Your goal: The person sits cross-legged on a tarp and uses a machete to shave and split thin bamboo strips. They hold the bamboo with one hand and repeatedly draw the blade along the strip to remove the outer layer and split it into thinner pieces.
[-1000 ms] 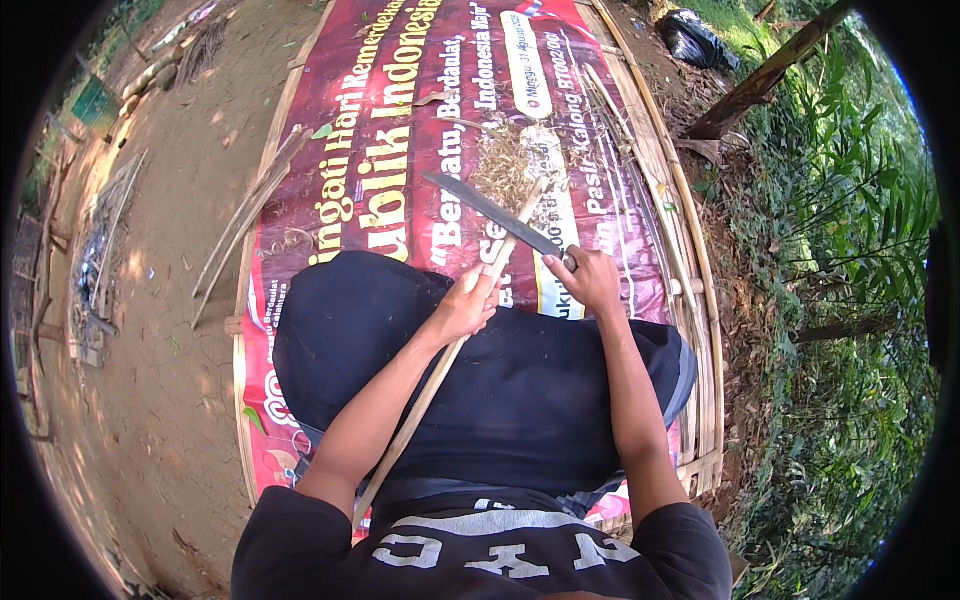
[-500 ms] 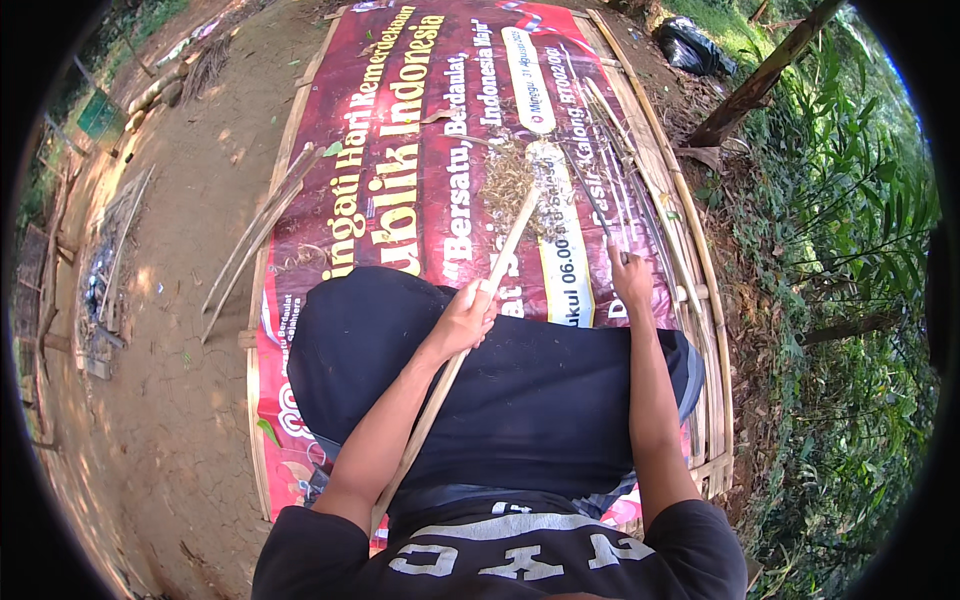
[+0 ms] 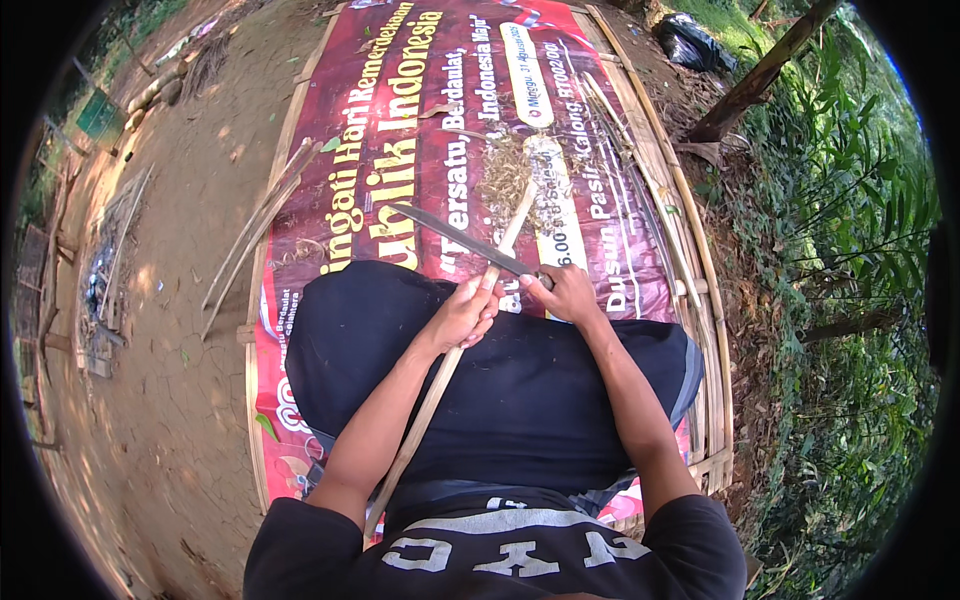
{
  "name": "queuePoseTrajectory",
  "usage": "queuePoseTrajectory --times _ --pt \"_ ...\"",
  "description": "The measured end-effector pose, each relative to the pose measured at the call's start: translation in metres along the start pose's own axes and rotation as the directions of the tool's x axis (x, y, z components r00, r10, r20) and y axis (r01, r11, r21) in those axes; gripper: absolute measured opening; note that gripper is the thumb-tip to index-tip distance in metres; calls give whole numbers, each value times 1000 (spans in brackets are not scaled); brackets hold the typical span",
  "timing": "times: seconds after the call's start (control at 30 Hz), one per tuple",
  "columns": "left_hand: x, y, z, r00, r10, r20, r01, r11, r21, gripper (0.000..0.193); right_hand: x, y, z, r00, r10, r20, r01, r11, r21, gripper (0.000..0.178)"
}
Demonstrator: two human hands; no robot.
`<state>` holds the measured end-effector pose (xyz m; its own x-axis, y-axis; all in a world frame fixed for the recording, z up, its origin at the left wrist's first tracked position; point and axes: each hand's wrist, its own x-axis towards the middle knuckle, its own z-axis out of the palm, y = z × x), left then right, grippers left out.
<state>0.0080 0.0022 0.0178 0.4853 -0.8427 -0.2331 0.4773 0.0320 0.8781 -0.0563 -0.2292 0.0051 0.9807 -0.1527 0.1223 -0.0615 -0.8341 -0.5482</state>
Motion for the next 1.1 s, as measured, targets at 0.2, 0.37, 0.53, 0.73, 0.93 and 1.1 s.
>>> queuePoseTrajectory --times 0.2,0.37,0.53,0.73,0.93,1.1 --pt "-1 -9 -3 995 -90 -38 92 995 45 35 -3 -16 8 987 -156 39 155 988 8 63" --pt "-1 -5 7 990 -126 -69 131 990 61 34 -1 -2 11 973 -216 81 217 976 -9 66" --pt "-3 3 19 982 -130 -135 142 987 81 38 -1 8 18 966 -256 25 256 967 3 65" --pt "-2 7 12 985 -100 -143 114 989 93 31 11 40 14 969 -246 -24 241 963 -122 61" --pt "6 9 11 988 -76 -131 85 994 65 31 13 41 1 974 -221 -42 212 964 -157 60" --pt "8 -1 8 990 -98 -98 105 992 70 34 3 11 2 978 -199 -62 188 970 -156 61"
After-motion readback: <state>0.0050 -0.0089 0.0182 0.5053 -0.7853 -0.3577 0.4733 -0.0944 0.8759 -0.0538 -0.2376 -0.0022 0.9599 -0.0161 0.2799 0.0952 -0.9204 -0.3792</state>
